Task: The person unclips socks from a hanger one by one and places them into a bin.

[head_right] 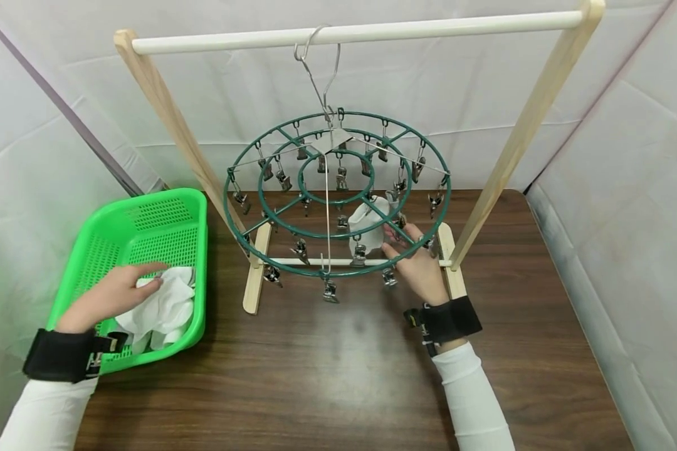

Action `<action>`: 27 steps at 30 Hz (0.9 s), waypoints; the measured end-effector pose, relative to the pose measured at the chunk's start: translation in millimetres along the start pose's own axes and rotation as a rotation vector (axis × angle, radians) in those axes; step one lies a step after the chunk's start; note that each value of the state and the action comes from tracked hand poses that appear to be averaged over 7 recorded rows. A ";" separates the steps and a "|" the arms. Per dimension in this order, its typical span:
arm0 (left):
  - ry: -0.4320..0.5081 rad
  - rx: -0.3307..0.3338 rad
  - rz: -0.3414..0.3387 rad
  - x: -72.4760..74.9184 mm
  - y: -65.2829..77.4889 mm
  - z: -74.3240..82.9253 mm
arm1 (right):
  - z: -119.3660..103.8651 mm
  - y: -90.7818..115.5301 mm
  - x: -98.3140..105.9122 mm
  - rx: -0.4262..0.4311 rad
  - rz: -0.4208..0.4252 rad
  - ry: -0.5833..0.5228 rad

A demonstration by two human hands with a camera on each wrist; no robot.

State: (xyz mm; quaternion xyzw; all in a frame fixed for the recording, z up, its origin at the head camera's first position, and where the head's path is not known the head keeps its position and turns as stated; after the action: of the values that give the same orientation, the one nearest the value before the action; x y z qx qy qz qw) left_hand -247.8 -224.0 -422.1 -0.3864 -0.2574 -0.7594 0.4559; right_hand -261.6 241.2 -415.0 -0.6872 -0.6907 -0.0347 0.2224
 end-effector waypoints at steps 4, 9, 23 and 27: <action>0.012 -0.079 0.054 -4.2 -1.5 28.6 | -1.8 -7.2 -0.1 0.152 0.102 -0.122; 0.042 -0.123 0.086 -17.1 -1.9 52.4 | -26.2 -20.3 -5.6 0.442 0.218 -0.228; 0.143 -0.176 0.066 -79.3 -9.9 83.4 | -86.2 -44.0 -28.7 0.522 0.065 0.125; 0.195 -0.185 0.033 -101.8 -18.9 90.3 | -94.8 -42.4 -31.8 0.470 0.031 0.153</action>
State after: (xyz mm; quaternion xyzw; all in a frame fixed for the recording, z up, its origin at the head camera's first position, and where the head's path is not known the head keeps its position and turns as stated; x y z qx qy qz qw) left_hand -203.8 -98.2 -455.1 -0.3554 -0.1343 -0.8062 0.4535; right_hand -279.3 175.8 -330.2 -0.6225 -0.6503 0.0784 0.4283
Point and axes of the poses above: each hand's wrist, its own y-axis away from the middle knuckle, its own x-axis out of the back of the hand, z = x × y, the point moved 7 cm from there along -y, towards the middle knuckle, and after that the axes turned 1 degree about x, right-handed, at the moved point
